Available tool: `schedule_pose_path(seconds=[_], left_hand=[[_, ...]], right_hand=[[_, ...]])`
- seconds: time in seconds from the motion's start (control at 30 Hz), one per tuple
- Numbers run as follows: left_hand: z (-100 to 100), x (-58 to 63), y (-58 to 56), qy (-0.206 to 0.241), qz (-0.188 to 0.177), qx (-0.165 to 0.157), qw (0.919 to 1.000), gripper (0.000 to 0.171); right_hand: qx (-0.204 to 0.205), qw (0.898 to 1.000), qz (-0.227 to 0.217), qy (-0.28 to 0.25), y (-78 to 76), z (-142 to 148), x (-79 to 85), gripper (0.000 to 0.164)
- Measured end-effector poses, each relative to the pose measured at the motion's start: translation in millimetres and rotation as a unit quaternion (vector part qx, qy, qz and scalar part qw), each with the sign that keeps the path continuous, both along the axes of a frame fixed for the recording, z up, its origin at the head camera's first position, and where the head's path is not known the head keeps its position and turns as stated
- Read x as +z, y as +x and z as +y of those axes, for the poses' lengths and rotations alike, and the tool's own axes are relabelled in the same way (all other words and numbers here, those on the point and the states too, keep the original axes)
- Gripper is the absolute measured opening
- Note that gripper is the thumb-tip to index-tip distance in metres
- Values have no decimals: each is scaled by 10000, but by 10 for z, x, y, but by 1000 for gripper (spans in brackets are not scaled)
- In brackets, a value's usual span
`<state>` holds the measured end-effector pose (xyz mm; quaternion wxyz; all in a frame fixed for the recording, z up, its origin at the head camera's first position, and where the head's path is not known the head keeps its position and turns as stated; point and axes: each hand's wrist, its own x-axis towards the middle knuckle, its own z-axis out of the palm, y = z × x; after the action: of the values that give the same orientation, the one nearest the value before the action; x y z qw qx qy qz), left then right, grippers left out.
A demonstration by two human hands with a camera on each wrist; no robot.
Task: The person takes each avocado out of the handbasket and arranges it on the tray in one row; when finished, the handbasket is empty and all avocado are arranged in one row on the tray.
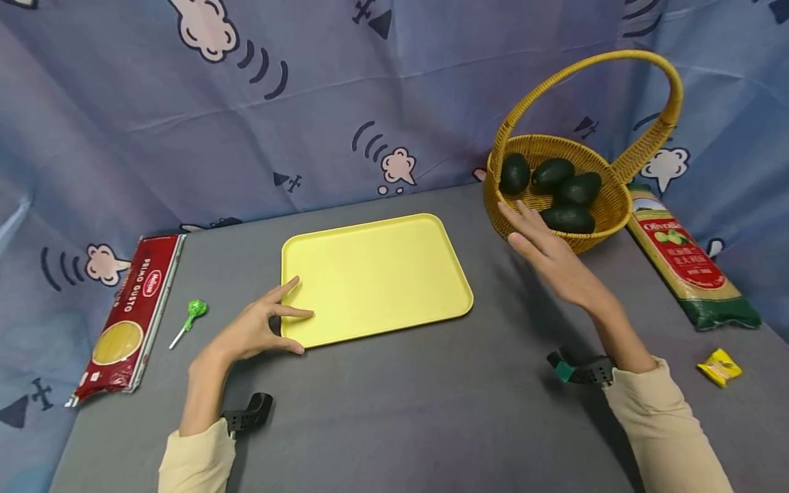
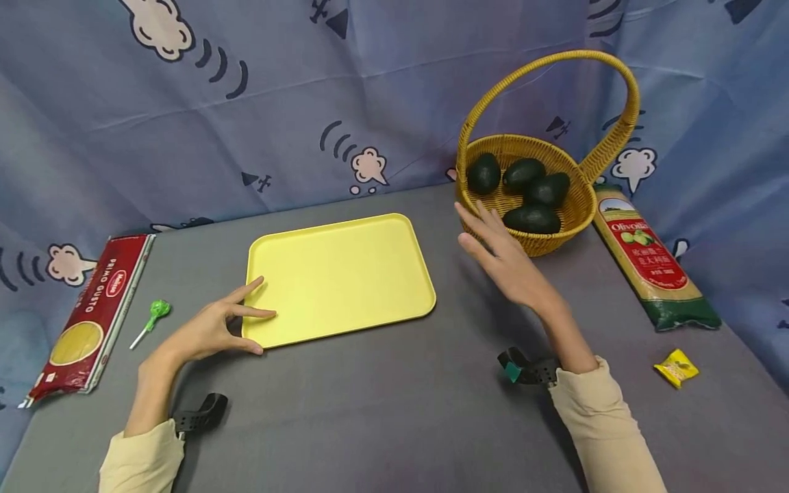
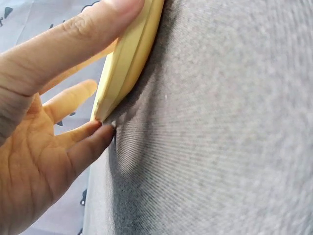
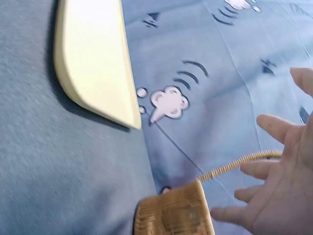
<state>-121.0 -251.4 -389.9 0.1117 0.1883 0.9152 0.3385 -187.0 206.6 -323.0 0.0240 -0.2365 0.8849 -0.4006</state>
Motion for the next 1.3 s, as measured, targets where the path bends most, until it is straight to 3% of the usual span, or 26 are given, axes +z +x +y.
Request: schedule_pose_path(seconds=[0.17, 0.37, 0.7, 0.8, 0.9, 1.0, 1.1, 1.3], left_hand=[[-16, -10, 1, -28, 187, -51, 9998, 59], [-39, 9, 17, 63, 67, 77, 9999, 56], [-36, 16, 18, 70, -57, 214, 9997, 56], [-36, 22, 26, 123, -66, 151, 9998, 56], [-41, 32, 19, 259, -162, 94, 9995, 56], [-59, 41, 16, 337, -274, 88, 9990, 55], [-81, 36, 14, 302, -316, 121, 9990, 55], [-101, -23, 46, 680, -557, 131, 9960, 54]], right_hand=[[-227, 9982, -72, -549, -25, 182, 24, 49], [-450, 9942, -215, -957, -65, 359, 54, 47], [-1178, 9885, 129, -941, -228, 738, 98, 48], [-1516, 9805, -198, -1236, -333, 894, 109, 48], [-1508, 9683, -842, -1802, -493, 1066, 140, 50], [-1157, 9477, -1644, -2480, -657, 1208, 167, 53], [-808, 9300, -2142, -2877, -811, 1301, 166, 51], [-375, 9181, -2586, -2979, -1032, 1436, 123, 46]])
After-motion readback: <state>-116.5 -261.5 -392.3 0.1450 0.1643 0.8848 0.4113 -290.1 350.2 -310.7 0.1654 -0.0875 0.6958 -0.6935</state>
